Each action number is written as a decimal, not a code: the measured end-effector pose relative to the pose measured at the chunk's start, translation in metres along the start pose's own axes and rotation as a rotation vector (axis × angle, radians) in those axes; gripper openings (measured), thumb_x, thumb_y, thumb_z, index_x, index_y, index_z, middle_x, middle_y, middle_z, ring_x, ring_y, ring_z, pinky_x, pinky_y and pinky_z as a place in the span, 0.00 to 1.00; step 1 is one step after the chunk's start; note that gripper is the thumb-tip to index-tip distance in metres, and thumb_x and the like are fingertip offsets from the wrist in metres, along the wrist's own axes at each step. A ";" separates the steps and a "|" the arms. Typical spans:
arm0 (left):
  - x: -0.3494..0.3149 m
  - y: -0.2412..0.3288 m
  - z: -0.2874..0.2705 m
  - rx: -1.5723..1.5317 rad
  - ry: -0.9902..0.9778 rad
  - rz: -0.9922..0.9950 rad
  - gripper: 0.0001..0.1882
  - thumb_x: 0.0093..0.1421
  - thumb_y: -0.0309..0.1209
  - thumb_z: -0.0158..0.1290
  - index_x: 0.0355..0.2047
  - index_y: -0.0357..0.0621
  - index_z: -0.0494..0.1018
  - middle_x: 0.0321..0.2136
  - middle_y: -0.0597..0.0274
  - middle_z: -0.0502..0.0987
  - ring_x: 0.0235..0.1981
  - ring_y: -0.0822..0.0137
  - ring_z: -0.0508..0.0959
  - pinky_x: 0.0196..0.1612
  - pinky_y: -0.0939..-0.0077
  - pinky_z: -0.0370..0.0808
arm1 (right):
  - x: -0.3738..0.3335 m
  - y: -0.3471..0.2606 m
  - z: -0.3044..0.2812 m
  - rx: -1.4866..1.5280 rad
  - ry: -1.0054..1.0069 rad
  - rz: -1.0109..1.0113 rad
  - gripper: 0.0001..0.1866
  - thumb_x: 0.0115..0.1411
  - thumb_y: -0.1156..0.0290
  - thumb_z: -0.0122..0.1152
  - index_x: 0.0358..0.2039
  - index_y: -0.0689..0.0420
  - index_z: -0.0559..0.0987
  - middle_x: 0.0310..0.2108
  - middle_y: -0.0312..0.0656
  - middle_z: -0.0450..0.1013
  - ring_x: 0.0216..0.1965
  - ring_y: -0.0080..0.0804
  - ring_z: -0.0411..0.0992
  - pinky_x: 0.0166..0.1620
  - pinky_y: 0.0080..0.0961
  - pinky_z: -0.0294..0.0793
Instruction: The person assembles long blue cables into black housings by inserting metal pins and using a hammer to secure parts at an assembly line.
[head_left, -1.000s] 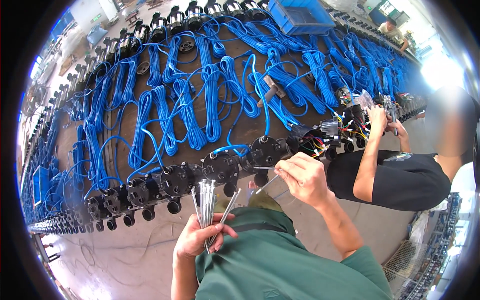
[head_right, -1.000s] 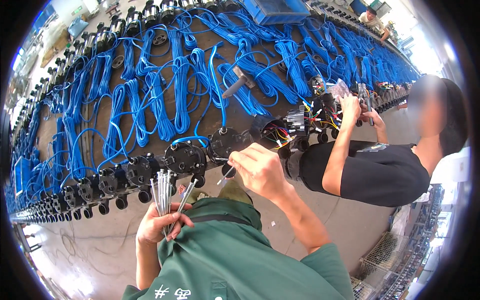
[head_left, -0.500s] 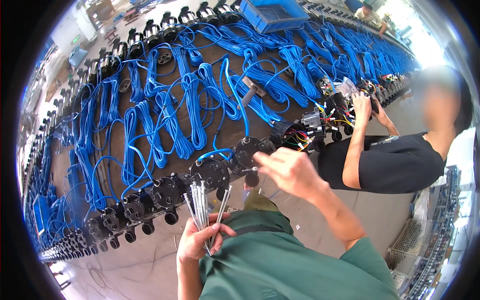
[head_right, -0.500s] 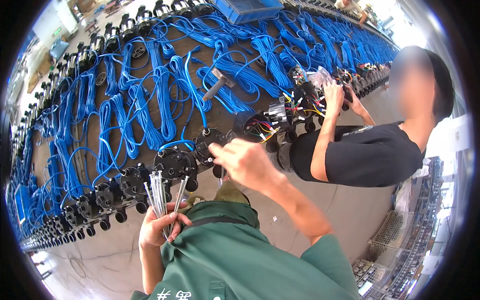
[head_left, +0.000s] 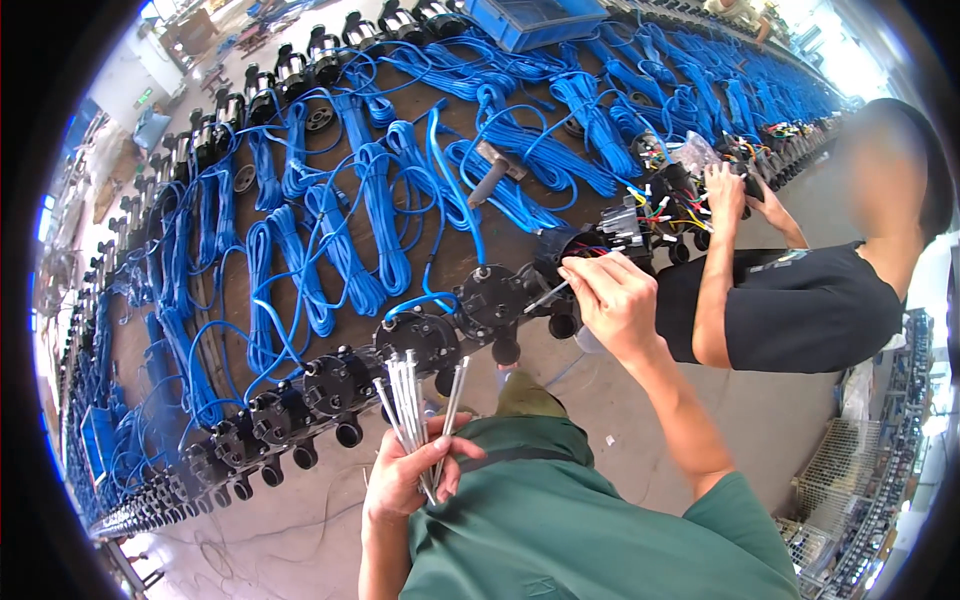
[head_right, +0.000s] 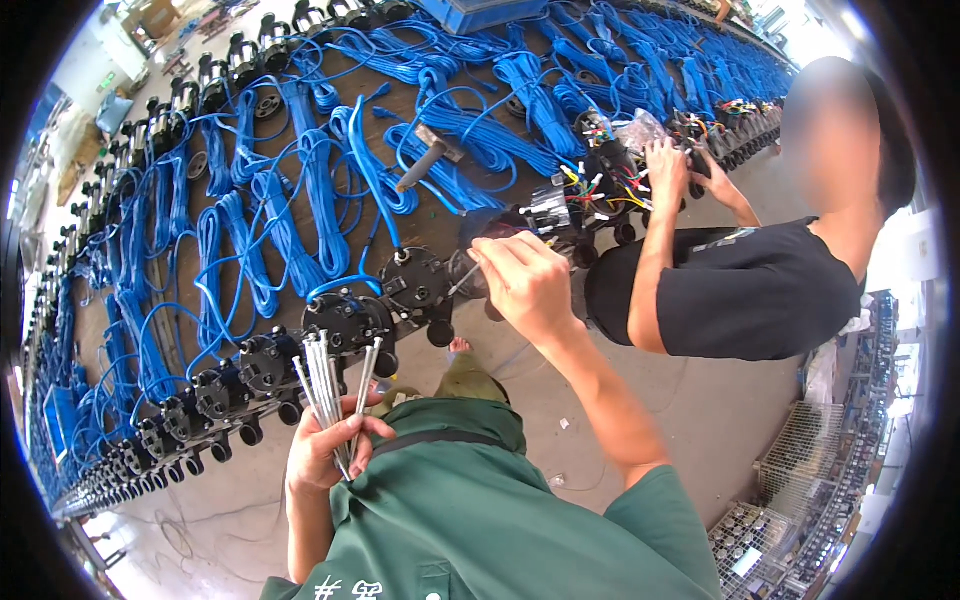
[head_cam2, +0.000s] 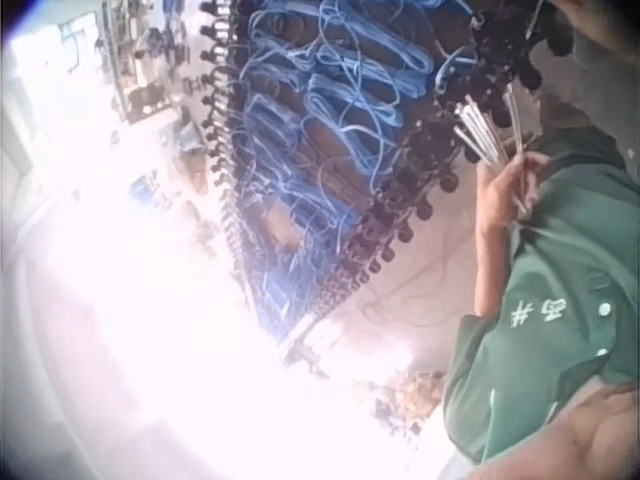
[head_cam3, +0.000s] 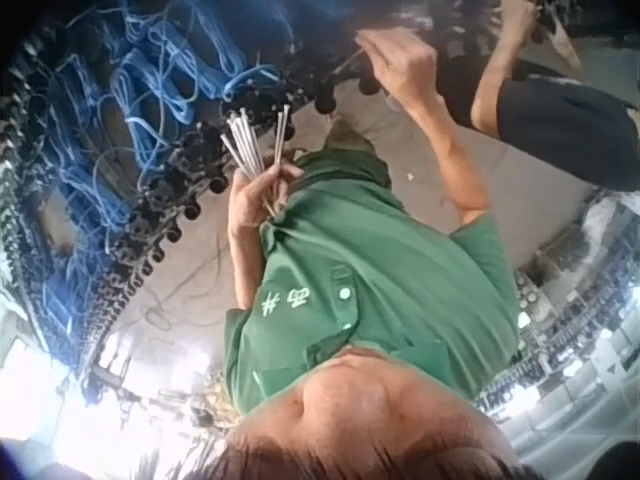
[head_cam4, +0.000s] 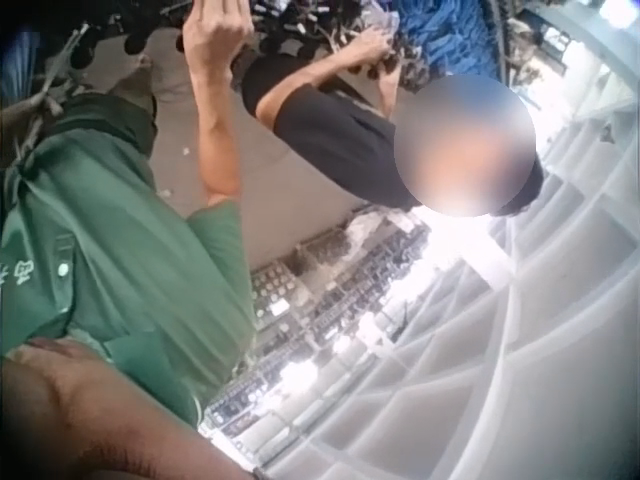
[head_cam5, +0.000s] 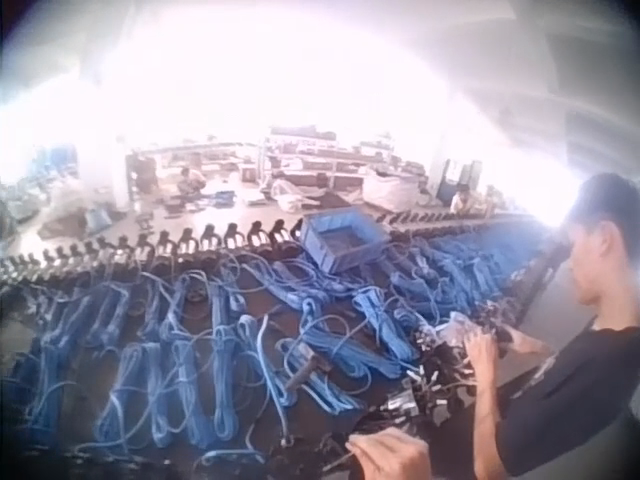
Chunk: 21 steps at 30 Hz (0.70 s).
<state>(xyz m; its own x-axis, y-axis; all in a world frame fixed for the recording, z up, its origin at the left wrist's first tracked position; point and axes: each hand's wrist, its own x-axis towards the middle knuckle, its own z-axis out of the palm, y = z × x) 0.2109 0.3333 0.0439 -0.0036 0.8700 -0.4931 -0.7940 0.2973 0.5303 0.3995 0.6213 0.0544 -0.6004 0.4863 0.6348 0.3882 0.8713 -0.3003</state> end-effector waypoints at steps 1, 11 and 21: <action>0.000 0.002 0.002 0.015 0.003 0.000 0.23 0.71 0.24 0.49 0.62 0.20 0.64 0.39 0.34 0.82 0.20 0.63 0.81 0.19 0.77 0.77 | 0.001 -0.002 0.001 -0.010 0.006 -0.012 0.06 0.57 0.73 0.73 0.35 0.59 0.85 0.28 0.42 0.81 0.30 0.41 0.79 0.34 0.34 0.78; 0.001 0.001 0.013 0.053 -0.077 -0.009 0.23 0.71 0.25 0.51 0.62 0.22 0.65 0.41 0.38 0.83 0.21 0.69 0.78 0.21 0.80 0.74 | -0.013 -0.012 0.022 -0.118 -0.330 -0.248 0.22 0.58 0.57 0.70 0.46 0.61 0.83 0.39 0.38 0.81 0.44 0.34 0.75 0.48 0.34 0.73; -0.001 -0.001 0.026 0.014 -0.099 -0.053 0.20 0.65 0.21 0.53 0.57 0.26 0.68 0.40 0.29 0.81 0.19 0.64 0.77 0.21 0.76 0.74 | 0.008 -0.101 0.018 0.807 -0.843 0.282 0.59 0.43 0.59 0.85 0.71 0.61 0.60 0.39 0.48 0.80 0.40 0.41 0.79 0.47 0.38 0.75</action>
<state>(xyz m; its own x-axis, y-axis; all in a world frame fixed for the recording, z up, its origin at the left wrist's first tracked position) 0.2271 0.3430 0.0619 0.0984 0.8874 -0.4504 -0.7832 0.3483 0.5151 0.3429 0.5381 0.0765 -0.9504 0.2943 -0.1003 0.2104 0.3714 -0.9043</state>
